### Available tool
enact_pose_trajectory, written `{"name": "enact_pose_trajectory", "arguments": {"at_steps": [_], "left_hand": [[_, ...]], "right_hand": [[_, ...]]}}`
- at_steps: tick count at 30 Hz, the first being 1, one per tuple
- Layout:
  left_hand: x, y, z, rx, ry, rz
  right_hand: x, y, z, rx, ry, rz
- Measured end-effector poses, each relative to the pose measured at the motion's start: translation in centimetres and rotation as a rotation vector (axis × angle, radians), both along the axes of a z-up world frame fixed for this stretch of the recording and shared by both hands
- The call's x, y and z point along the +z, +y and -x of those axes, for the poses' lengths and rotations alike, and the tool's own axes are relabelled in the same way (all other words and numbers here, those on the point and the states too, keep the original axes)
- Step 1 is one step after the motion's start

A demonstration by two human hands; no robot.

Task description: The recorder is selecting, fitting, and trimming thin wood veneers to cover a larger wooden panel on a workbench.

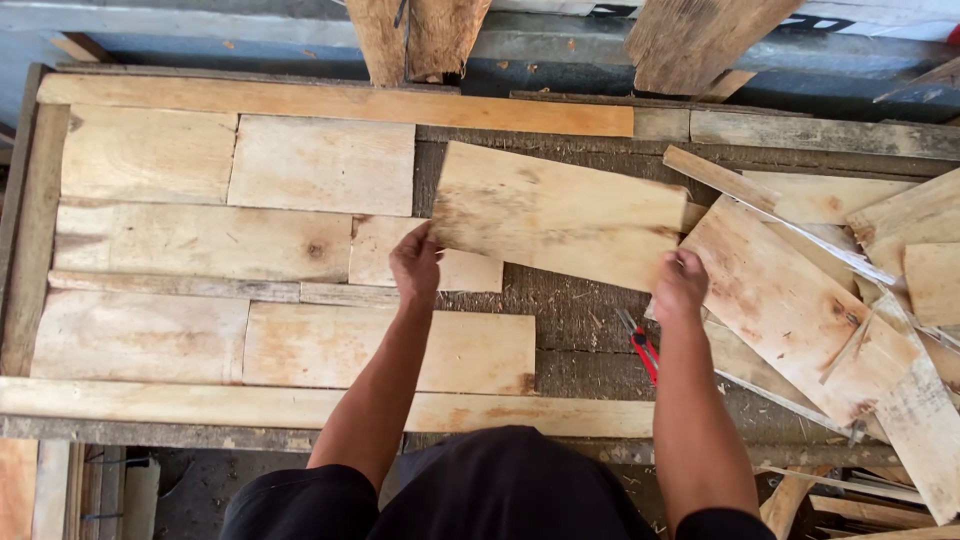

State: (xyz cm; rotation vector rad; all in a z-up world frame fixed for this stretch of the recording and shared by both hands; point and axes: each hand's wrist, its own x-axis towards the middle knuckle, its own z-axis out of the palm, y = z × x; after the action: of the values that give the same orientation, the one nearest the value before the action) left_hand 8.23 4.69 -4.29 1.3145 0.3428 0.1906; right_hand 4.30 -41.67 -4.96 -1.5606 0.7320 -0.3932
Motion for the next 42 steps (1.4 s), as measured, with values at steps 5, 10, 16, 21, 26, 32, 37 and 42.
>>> {"name": "enact_pose_trajectory", "arguments": {"at_steps": [5, 10, 16, 21, 26, 32, 37, 42], "left_hand": [[1.5, 2.6, -3.7, 0.104, 0.162, -0.37], [3.0, 3.2, -6.3, 0.104, 0.214, -0.762], [3.0, 2.9, -7.4, 0.101, 0.24, -0.806], [5.5, 1.7, -4.9, 0.063, 0.281, -0.607], [3.0, -0.9, 1.4, -0.11, 0.215, -0.368], [-1.2, -7.7, 11.3, -0.573, 0.177, -0.09], [-0.9, -13.8, 17.8, -1.005, 0.276, -0.207], [0.1, -19.1, 20.1, -1.17, 0.214, -0.35]], "right_hand": [[6.0, 6.8, -7.4, -0.016, 0.393, 0.181], [2.0, 6.4, -11.9, 0.13, 0.352, 0.493], [-2.7, 5.2, -13.3, 0.141, 0.214, 0.426], [1.9, 5.5, -9.1, 0.101, 0.118, 0.029], [3.9, 1.4, 3.5, 0.069, -0.028, -0.279], [-0.3, -9.5, 22.1, -0.125, -0.065, -0.378], [-2.3, -18.2, 33.1, -0.283, 0.139, -0.167], [-1.0, -22.6, 34.2, -0.397, 0.172, -0.098]]}}
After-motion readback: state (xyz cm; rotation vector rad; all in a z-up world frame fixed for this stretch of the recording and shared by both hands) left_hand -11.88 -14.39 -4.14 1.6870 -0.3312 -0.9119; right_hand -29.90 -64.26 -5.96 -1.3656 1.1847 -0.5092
